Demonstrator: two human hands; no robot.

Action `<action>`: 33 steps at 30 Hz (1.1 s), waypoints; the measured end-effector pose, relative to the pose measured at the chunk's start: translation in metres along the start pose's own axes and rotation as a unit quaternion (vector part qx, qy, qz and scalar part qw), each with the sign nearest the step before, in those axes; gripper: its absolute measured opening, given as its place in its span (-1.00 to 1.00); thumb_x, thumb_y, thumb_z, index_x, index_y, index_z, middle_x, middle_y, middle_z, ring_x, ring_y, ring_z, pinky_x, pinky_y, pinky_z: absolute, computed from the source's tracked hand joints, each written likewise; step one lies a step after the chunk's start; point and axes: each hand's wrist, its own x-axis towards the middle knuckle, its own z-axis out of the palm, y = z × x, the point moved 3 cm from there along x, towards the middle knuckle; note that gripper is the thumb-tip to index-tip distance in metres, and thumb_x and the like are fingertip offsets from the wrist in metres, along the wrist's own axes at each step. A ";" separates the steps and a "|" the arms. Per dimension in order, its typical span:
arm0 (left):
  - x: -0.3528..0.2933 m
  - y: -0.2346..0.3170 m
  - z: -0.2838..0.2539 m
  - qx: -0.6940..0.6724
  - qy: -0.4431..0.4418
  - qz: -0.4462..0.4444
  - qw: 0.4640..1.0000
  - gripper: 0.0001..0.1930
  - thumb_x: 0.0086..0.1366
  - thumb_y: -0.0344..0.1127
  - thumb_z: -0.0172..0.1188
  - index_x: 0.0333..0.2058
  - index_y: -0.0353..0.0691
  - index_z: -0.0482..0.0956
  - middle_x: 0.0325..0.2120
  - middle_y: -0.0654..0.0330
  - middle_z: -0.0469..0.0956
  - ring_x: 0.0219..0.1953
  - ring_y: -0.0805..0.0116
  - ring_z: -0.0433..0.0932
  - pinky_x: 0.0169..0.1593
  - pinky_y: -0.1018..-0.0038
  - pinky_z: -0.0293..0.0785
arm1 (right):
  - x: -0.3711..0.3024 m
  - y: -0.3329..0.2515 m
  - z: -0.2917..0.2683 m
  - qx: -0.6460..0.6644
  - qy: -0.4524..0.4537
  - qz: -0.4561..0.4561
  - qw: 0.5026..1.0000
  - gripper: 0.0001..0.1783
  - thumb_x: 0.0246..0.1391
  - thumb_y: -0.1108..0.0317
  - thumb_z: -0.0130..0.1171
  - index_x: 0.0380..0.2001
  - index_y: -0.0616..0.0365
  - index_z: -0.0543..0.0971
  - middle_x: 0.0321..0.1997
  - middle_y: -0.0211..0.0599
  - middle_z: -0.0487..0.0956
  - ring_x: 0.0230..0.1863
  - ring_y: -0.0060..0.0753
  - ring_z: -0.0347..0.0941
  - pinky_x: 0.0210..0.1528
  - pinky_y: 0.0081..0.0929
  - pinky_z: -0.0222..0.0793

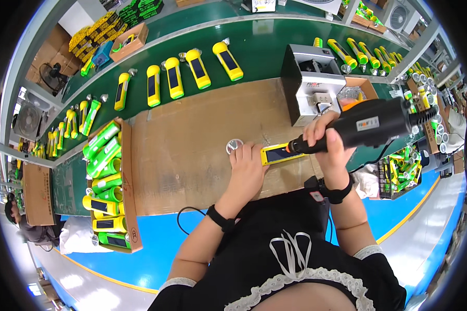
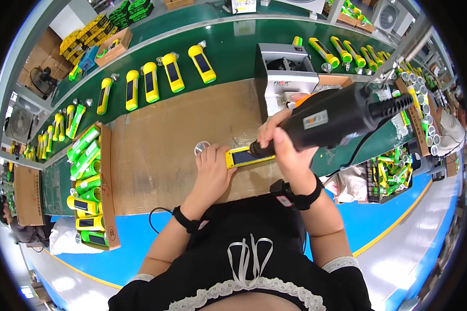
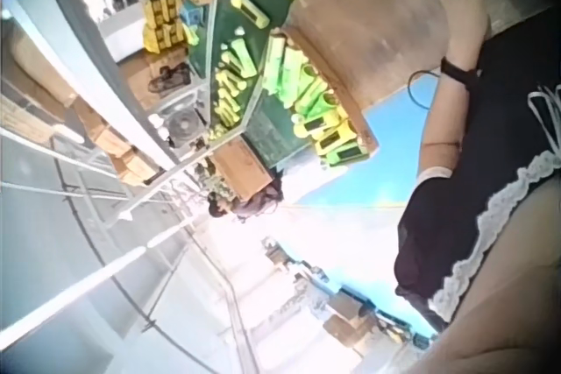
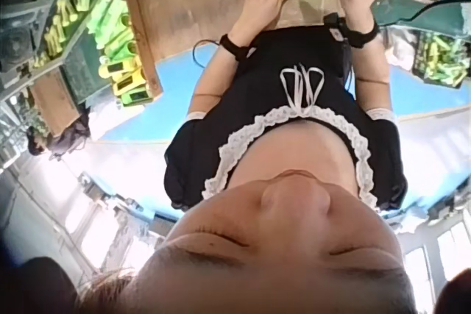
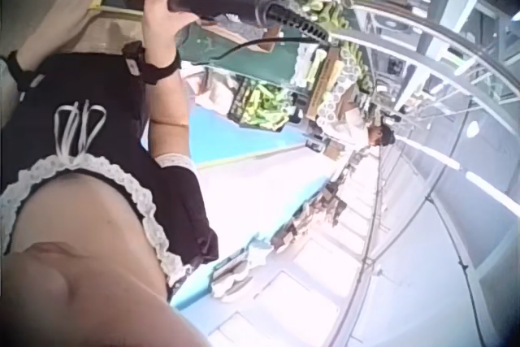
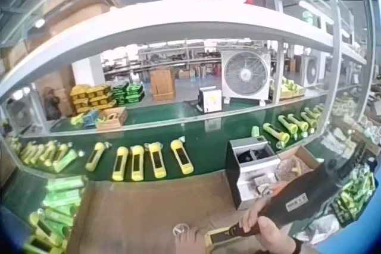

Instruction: The worker is assembling flashlight components using an electric screwdriver at a factory workstation.

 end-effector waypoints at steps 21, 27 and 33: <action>-0.002 -0.005 -0.001 -0.002 0.014 0.017 1.000 -0.41 -0.11 -0.34 0.33 -0.07 -0.37 0.33 -0.12 -0.03 0.32 -0.05 -0.03 0.28 0.04 0.14 0.12 | -0.006 0.051 0.036 -0.040 -0.011 0.115 0.992 -0.43 -0.06 0.68 0.05 0.01 0.18 0.10 -0.49 -0.31 0.42 -0.53 -0.56 0.38 -0.46 -0.59 0.35; 0.007 -0.013 0.003 -0.006 -0.002 0.017 1.000 -0.39 -0.13 -0.34 0.35 -0.07 -0.40 0.33 -0.12 -0.04 0.32 -0.05 -0.06 0.28 0.05 0.11 0.12 | 0.002 0.070 0.032 -0.049 -0.003 0.157 0.986 -0.45 -0.09 0.69 0.09 -0.01 0.22 0.18 -0.50 -0.36 0.44 -0.54 -0.59 0.39 -0.50 -0.61 0.32; 0.007 -0.015 0.003 0.015 -0.018 0.012 1.000 -0.41 -0.13 -0.32 0.35 -0.10 -0.42 0.33 -0.15 -0.03 0.34 -0.04 -0.02 0.29 0.08 0.09 0.11 | 0.001 0.077 0.035 -0.049 -0.056 0.163 0.984 -0.47 -0.09 0.68 0.07 -0.03 0.20 0.18 -0.50 -0.34 0.42 -0.55 -0.56 0.37 -0.48 -0.56 0.33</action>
